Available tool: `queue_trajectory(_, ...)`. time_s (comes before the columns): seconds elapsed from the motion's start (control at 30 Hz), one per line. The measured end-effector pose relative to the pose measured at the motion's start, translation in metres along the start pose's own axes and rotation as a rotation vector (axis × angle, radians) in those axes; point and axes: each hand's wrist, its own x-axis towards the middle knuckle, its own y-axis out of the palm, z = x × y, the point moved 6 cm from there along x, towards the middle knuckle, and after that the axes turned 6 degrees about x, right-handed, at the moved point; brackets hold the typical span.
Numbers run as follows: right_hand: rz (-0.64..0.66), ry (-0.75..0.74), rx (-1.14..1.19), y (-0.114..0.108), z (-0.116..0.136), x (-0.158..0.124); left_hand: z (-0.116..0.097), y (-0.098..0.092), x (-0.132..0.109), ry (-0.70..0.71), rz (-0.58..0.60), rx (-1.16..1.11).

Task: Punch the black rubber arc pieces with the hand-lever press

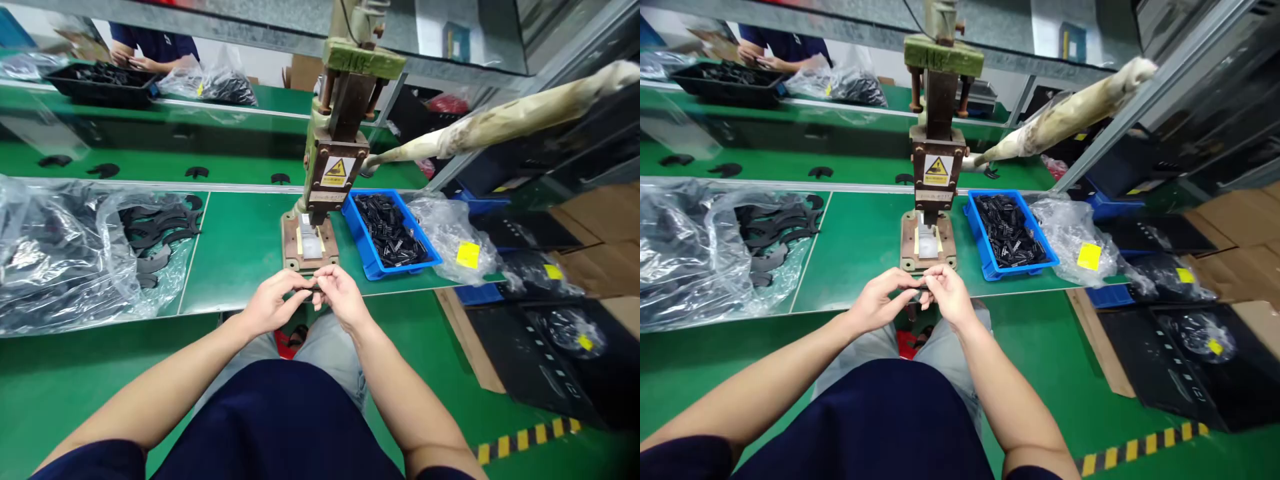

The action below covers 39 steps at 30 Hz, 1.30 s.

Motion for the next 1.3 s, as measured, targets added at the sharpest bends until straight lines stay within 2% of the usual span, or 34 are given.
queue_trajectory(0.13, 0.018, 0.023, -0.036, 0.0, -0.011, -0.004, 0.005, -0.005, -0.01, -0.078, -0.01, 0.03)
queue_trajectory(0.4, 0.006, 0.023, -0.073, -0.003, -0.021, -0.005, 0.005, -0.003, -0.015, -0.123, 0.042, 0.04)
queue_trajectory(0.6, 0.021, 0.015, -0.159, -0.002, -0.022, -0.005, 0.003, -0.006, -0.014, -0.068, 0.054, 0.076)
queue_trajectory(0.7, 0.033, -0.013, -0.25, -0.009, -0.009, -0.001, 0.011, -0.012, -0.007, -0.038, 0.062, 0.151)
queue_trajectory(0.73, 0.017, -0.047, -0.282, -0.015, 0.004, 0.003, 0.018, -0.016, -0.001, -0.041, 0.05, 0.178)
queue_trajectory(0.8, -0.067, -0.207, -0.353, -0.036, 0.046, 0.014, 0.037, -0.025, 0.014, -0.074, -0.005, 0.233)
queue_trajectory(0.9, -0.211, -0.667, -0.476, -0.063, 0.144, 0.027, 0.07, -0.034, 0.045, -0.144, -0.068, 0.322)
queue_trajectory(0.93, -0.2, -0.788, -0.499, -0.066, 0.177, 0.031, 0.08, -0.034, 0.056, -0.159, -0.062, 0.354)
queue_trajectory(1.0, -0.092, -0.963, -0.511, -0.06, 0.238, 0.037, 0.096, -0.028, 0.075, -0.168, -0.007, 0.419)
queue_trajectory(1.07, 0.036, -1.035, -0.518, -0.042, 0.286, 0.04, 0.106, -0.018, 0.088, -0.158, 0.07, 0.486)
queue_trajectory(1.17, 0.119, -1.029, -0.605, -0.007, 0.327, 0.039, 0.111, -0.006, 0.098, -0.128, 0.172, 0.578)
queue_trajectory(1.23, 0.121, -1.039, -0.624, 0.01, 0.338, 0.036, 0.109, 0.0, 0.102, -0.099, 0.224, 0.632)
queue_trajectory(1.3, 0.19, -1.073, -0.577, 0.022, 0.338, 0.032, 0.106, 0.005, 0.107, -0.062, 0.278, 0.669)
